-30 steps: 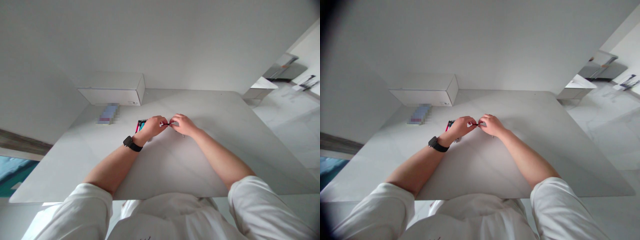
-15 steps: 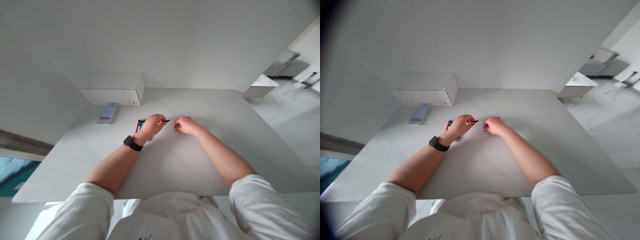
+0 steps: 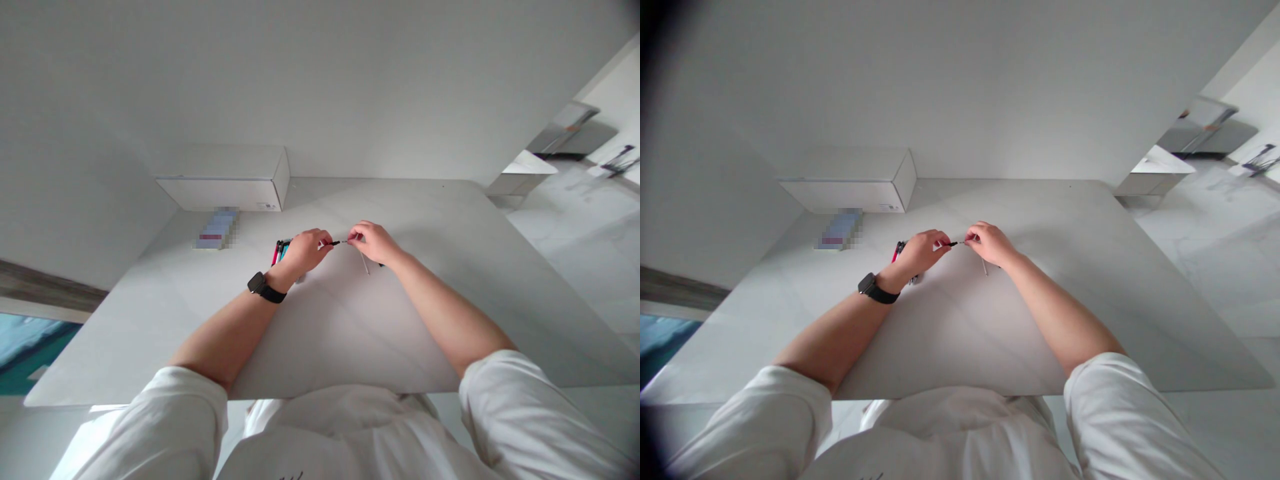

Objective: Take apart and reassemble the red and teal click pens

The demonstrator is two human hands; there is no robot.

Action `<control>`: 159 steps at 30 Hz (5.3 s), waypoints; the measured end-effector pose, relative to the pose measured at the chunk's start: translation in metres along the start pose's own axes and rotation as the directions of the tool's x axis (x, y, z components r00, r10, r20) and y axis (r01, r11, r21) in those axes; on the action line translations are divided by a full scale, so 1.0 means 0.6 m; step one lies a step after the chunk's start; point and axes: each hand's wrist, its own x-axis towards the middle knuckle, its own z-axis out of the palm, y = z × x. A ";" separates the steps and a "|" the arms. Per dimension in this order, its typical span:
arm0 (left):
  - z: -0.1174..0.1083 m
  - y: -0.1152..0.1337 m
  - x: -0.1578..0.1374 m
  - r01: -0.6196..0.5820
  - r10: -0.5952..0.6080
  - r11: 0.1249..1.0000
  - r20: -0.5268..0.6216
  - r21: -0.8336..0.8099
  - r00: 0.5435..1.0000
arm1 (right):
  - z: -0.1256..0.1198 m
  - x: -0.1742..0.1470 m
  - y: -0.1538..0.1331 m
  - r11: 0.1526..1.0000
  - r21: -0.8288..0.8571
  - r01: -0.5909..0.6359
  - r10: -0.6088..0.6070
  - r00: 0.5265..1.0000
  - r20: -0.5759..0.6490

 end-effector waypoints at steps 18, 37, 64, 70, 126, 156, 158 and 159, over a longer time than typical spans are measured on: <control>0.002 0.009 -0.001 -0.027 0.027 0.997 -0.001 -0.075 1.000 | -0.004 -0.005 -0.028 0.997 0.028 0.065 -0.065 0.998 -0.013; 0.014 -0.023 0.026 0.139 -0.204 0.790 -0.042 -0.597 0.978 | 0.002 -0.017 0.058 0.941 -0.322 -0.104 0.124 0.991 0.043; 0.026 -0.039 0.028 0.168 -0.269 0.778 -0.079 -0.605 0.960 | 0.004 -0.014 -0.002 0.913 -0.380 0.152 -0.004 0.932 0.363; 0.021 -0.040 0.025 0.152 -0.256 0.855 -0.149 -0.495 0.955 | -0.011 -0.004 0.007 0.942 -0.328 0.068 -0.008 0.983 0.182; 0.015 0.018 -0.012 -0.195 0.188 0.981 0.192 0.020 0.963 | -0.073 -0.006 0.057 0.860 -0.363 -0.359 0.447 0.872 0.198; 0.008 0.016 0.014 0.185 -0.175 0.840 0.069 -0.509 0.982 | -0.014 -0.005 -0.050 0.926 0.312 -0.211 0.167 0.973 0.160; 0.012 0.012 0.016 0.212 -0.213 0.765 0.072 -0.608 0.974 | -0.031 -0.004 -0.039 0.950 0.208 -0.235 0.207 0.967 0.148; 0.014 0.011 0.017 0.230 -0.236 0.714 0.083 -0.662 0.968 | -0.041 -0.003 -0.030 0.960 0.140 -0.242 0.224 0.965 0.134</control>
